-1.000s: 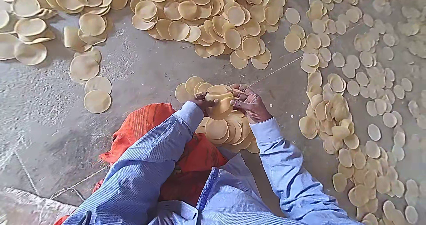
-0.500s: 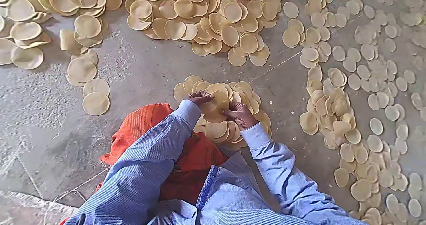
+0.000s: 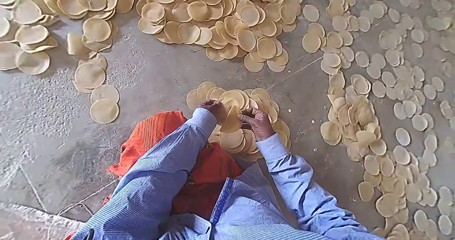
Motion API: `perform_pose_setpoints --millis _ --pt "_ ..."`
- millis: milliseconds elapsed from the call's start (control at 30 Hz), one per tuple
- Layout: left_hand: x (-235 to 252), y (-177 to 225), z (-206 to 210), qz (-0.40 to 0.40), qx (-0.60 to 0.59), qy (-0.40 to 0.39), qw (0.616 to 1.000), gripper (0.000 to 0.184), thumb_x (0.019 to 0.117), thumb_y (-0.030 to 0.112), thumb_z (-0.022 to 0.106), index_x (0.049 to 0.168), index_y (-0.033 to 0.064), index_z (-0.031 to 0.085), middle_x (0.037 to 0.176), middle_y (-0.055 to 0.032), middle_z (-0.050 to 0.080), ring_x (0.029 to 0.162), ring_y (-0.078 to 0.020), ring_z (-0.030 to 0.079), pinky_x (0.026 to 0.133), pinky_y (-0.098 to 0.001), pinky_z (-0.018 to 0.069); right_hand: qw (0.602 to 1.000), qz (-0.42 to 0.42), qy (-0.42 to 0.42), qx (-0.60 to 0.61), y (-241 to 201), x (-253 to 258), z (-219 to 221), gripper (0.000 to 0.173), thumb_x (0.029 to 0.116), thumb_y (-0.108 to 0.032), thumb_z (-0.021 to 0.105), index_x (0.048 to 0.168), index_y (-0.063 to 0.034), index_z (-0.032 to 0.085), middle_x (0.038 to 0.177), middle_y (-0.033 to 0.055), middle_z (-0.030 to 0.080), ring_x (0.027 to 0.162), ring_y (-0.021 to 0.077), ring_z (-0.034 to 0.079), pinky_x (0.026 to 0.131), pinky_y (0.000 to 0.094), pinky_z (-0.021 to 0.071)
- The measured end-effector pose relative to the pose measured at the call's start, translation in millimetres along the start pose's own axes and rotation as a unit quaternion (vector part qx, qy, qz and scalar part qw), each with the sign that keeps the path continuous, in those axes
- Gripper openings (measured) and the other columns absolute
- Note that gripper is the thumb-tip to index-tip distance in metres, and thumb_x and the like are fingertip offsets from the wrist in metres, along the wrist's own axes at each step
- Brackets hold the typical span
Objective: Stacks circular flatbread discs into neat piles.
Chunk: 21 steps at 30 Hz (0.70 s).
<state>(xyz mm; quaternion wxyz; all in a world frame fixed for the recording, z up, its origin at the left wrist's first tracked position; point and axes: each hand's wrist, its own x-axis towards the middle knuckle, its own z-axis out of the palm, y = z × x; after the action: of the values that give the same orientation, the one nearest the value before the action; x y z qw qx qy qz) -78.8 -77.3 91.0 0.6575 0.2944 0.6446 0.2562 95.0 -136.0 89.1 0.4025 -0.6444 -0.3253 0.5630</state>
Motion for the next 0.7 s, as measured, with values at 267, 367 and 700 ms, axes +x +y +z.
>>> perform_pose_setpoints --millis 267,367,700 --pt "15 -12 -9 0.127 0.092 0.048 0.986 0.030 0.1080 0.013 0.053 0.128 -0.0070 0.064 0.126 -0.0256 0.066 0.119 -0.0277 0.063 0.108 -0.0424 0.0446 0.927 -0.220 0.113 -0.281 -13 20 -25 0.024 0.0929 -0.017 0.072 0.107 0.0014 0.065 0.087 0.0115 0.071 0.074 0.0181 0.067 0.073 0.0402 0.0552" --pt "12 -15 -4 0.182 0.147 0.021 0.972 0.032 0.1078 0.014 0.052 0.132 -0.0044 0.064 0.129 -0.0265 0.066 0.127 -0.0343 0.061 0.113 -0.0491 0.0428 0.937 -0.188 0.083 -0.282 -22 19 -2 0.025 0.0929 -0.015 0.073 0.111 0.0010 0.068 0.087 0.0114 0.074 0.076 0.0188 0.070 0.075 0.0415 0.0573" --pt "2 -14 0 0.144 -0.011 -0.044 0.989 0.030 0.1047 0.025 0.062 0.112 -0.0027 0.070 0.097 -0.0148 0.072 0.086 -0.0167 0.068 0.087 -0.0401 0.0561 0.994 -0.104 -0.012 -0.043 -16 18 31 0.015 0.0933 0.000 0.069 0.108 0.0031 0.066 0.084 0.0055 0.072 0.071 0.0076 0.069 0.068 0.0258 0.0612"
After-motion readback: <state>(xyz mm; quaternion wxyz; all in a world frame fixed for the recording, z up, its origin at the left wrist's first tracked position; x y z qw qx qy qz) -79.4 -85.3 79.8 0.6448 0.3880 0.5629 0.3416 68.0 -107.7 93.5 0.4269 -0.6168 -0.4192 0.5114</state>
